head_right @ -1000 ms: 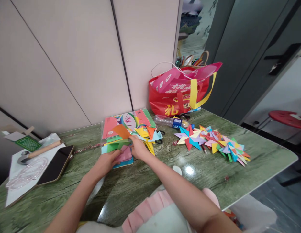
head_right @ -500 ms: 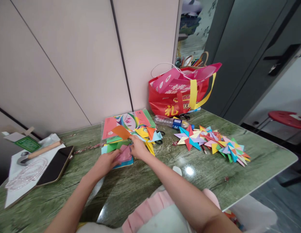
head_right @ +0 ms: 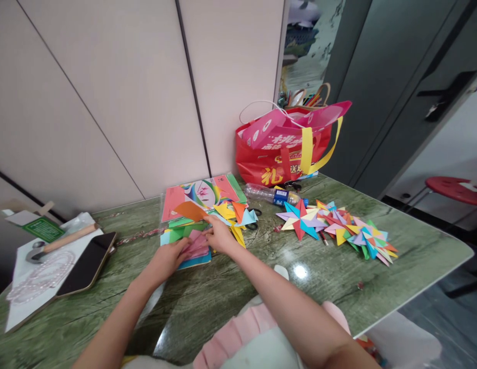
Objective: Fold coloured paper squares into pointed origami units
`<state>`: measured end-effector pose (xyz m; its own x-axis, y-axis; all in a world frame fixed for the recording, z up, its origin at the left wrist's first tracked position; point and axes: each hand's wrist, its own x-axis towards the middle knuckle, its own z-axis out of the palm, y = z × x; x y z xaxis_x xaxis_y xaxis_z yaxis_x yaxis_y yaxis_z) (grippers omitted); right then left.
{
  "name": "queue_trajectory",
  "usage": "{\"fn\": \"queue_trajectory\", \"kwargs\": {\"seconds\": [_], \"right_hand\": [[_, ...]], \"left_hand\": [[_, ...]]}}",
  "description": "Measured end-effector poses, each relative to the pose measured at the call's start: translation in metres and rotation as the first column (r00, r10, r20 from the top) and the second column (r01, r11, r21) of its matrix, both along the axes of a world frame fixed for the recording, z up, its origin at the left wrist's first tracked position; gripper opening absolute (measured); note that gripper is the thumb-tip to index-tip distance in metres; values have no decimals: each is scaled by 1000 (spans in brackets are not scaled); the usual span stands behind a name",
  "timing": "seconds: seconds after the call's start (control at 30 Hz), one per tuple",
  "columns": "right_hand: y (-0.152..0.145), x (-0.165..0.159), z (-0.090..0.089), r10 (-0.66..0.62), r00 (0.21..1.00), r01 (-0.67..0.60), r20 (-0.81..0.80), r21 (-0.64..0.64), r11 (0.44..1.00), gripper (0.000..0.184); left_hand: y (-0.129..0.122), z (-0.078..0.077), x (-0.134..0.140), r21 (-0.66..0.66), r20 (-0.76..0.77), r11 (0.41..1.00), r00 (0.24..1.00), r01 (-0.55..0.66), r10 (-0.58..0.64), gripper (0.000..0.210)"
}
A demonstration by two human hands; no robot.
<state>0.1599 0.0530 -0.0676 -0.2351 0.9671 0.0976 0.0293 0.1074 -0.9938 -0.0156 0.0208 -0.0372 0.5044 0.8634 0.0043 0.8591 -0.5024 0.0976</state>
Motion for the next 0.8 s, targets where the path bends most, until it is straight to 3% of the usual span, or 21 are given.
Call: {"fn": "queue_trajectory", "kwargs": {"seconds": [0.23, 0.4, 0.63, 0.8], "right_hand": [[5, 2, -7, -65, 984, 35, 168, 176, 984, 68], [1, 2, -4, -64, 955, -31, 290, 311, 950, 71], [-4, -6, 0, -132, 955, 27, 265, 365, 931, 52], [-5, -11, 0, -123, 970, 43, 208, 352, 935, 47]], "left_hand": [[-1, 1, 1, 19, 9, 1000, 1000, 1, -1, 25], [-1, -1, 3, 47, 5, 999, 1000, -14, 14, 27], [-2, 0, 2, 41, 26, 999, 1000, 3, -4, 31], [-2, 0, 4, 44, 25, 999, 1000, -16, 15, 35]]}}
